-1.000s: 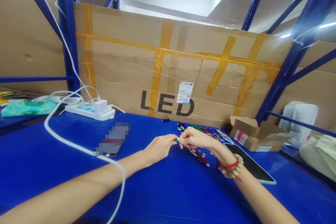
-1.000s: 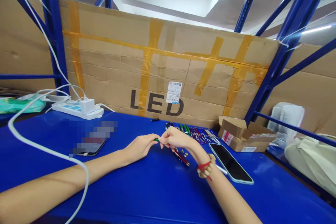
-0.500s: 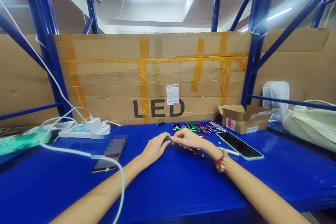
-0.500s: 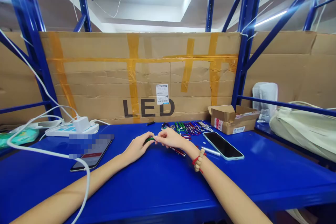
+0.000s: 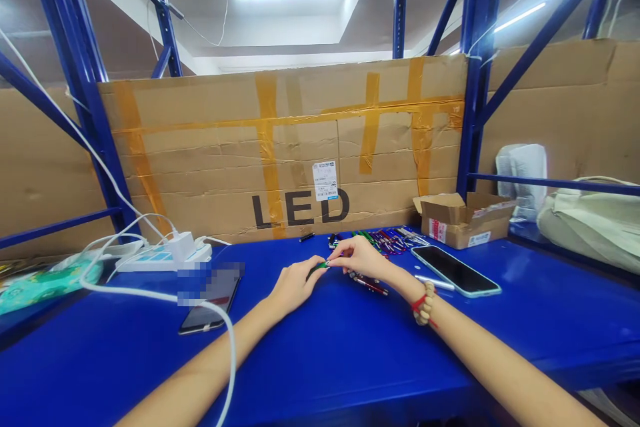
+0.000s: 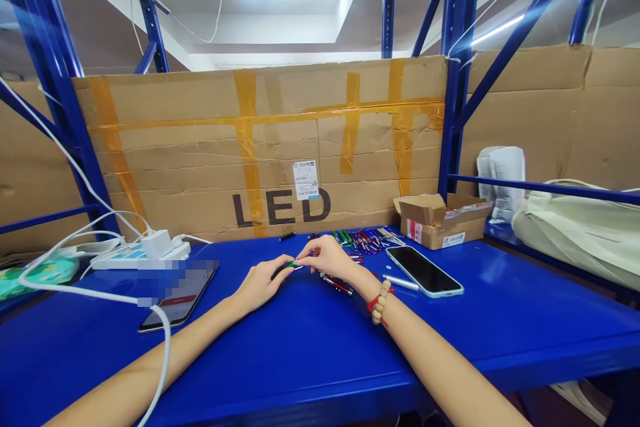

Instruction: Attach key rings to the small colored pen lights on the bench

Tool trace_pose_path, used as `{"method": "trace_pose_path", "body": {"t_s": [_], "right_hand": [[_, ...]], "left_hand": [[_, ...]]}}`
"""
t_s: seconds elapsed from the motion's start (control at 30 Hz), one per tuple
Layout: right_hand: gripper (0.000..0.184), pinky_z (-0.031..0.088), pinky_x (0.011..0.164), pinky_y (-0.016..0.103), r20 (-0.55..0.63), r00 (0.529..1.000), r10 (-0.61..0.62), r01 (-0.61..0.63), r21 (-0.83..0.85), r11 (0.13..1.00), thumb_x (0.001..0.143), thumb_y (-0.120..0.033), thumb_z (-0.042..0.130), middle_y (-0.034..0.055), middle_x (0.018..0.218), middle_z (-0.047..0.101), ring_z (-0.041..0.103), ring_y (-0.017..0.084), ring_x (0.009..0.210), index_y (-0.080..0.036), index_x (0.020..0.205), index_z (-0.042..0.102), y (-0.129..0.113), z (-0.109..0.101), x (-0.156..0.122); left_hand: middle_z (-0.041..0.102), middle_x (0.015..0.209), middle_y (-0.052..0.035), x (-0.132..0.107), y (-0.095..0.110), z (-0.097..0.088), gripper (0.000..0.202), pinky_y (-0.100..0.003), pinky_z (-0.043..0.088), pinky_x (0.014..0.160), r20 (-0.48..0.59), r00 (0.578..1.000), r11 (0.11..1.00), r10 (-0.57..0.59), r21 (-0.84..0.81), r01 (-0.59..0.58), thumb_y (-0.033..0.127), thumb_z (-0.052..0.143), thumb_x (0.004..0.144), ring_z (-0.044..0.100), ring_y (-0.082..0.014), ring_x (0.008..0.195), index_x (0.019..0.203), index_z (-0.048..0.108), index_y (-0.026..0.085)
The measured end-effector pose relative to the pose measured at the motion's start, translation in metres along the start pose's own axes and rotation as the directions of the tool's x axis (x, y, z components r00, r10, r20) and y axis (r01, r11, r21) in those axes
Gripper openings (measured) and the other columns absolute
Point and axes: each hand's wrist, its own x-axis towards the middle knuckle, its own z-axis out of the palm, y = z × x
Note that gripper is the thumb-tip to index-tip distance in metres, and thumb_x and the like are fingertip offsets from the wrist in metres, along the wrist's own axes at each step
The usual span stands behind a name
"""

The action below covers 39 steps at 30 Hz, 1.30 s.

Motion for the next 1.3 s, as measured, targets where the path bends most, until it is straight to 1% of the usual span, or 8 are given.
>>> {"method": "trace_pose_path", "body": {"t_s": [0.13,0.3,0.47,0.57,0.73,0.9,1.17,1.3], "right_hand": [[0.028,0.040,0.043,0.020,0.011,1.000,-0.010,0.010,-0.028,1.000,0.066,-0.039,0.067,0.0020,0.051,0.061,0.052,0.010,0.042,-0.011,0.071,0.070,0.000,0.000,-0.001],[0.024,0.040,0.044,0.020,0.029,0.999,-0.019,0.022,-0.079,0.997,0.068,-0.035,0.067,0.0005,0.048,0.059,0.052,0.010,0.041,-0.012,0.073,0.070,0.002,0.001,-0.002],[0.024,0.041,0.044,0.020,-0.015,1.000,0.001,-0.003,-0.104,0.995,0.069,-0.035,0.066,0.0037,0.062,0.067,0.054,0.010,0.043,-0.013,0.076,0.070,0.003,0.003,-0.002],[0.025,0.040,0.043,0.020,-0.055,0.998,0.024,-0.030,-0.111,0.993,0.067,-0.036,0.067,0.0050,0.066,0.068,0.055,0.010,0.044,-0.014,0.076,0.071,0.001,0.004,-0.001],[0.034,0.039,0.041,0.020,-0.057,0.996,0.069,-0.071,-0.026,0.997,0.061,-0.043,0.069,0.0062,0.063,0.067,0.051,0.009,0.042,-0.011,0.073,0.072,-0.004,0.002,-0.001],[0.041,0.037,0.040,0.020,-0.057,0.991,0.124,-0.123,0.030,0.992,0.064,-0.047,0.065,0.0060,0.063,0.066,0.049,0.008,0.041,-0.009,0.079,0.072,-0.008,0.003,-0.002],[0.039,0.037,0.040,0.020,-0.038,0.993,0.116,-0.114,0.052,0.992,0.062,-0.046,0.067,0.0051,0.064,0.066,0.047,0.006,0.041,-0.010,0.075,0.071,-0.011,-0.002,-0.002],[0.040,0.037,0.041,0.020,-0.037,0.994,0.106,-0.103,0.092,0.990,0.060,-0.048,0.067,0.0048,0.063,0.066,0.047,0.006,0.042,-0.010,0.072,0.070,-0.011,-0.001,-0.001]], "left_hand": [[0.067,0.093,0.0023,-0.001,-0.001,0.000,0.028,-0.023,0.041,0.065,0.012,1.000,1.000,0.003,-0.019,-0.003,0.038,0.033,0.090,0.062,-0.0162,0.082,0.105,0.054,0.029],[0.067,0.095,0.0013,-0.002,-0.001,0.002,0.028,-0.023,0.041,0.068,0.016,0.998,0.998,0.055,-0.016,-0.055,0.037,0.033,0.089,0.062,-0.0166,0.082,0.107,0.054,0.029],[0.067,0.084,0.0014,-0.001,-0.002,0.004,0.030,-0.022,0.040,0.062,0.008,1.000,1.000,0.019,0.003,-0.019,0.038,0.033,0.089,0.062,-0.0161,0.074,0.107,0.053,0.028],[0.068,0.085,0.0020,0.000,-0.001,0.004,0.030,-0.022,0.040,0.061,-0.018,1.000,1.000,-0.016,0.017,0.017,0.039,0.033,0.089,0.062,-0.0162,0.075,0.107,0.054,0.029],[0.069,0.090,0.0029,0.000,0.001,0.003,0.029,-0.023,0.040,0.061,-0.063,0.996,0.997,-0.056,0.049,0.059,0.043,0.035,0.087,0.063,-0.0170,0.076,0.104,0.056,0.032],[0.069,0.088,0.0026,-0.001,0.003,0.003,0.030,-0.023,0.040,0.062,-0.095,0.992,0.996,-0.081,0.040,0.085,0.042,0.034,0.088,0.064,-0.0174,0.075,0.106,0.055,0.031],[0.069,0.084,0.0027,-0.003,0.002,0.006,0.029,-0.022,0.041,0.063,-0.140,0.990,0.998,-0.024,-0.062,0.015,0.042,0.036,0.087,0.062,-0.0149,0.067,0.104,0.056,0.028],[0.069,0.083,0.0024,-0.003,0.002,0.008,0.028,-0.022,0.042,0.064,-0.162,0.986,0.992,-0.036,-0.127,0.016,0.040,0.038,0.087,0.061,-0.0136,0.065,0.102,0.056,0.026]]}}
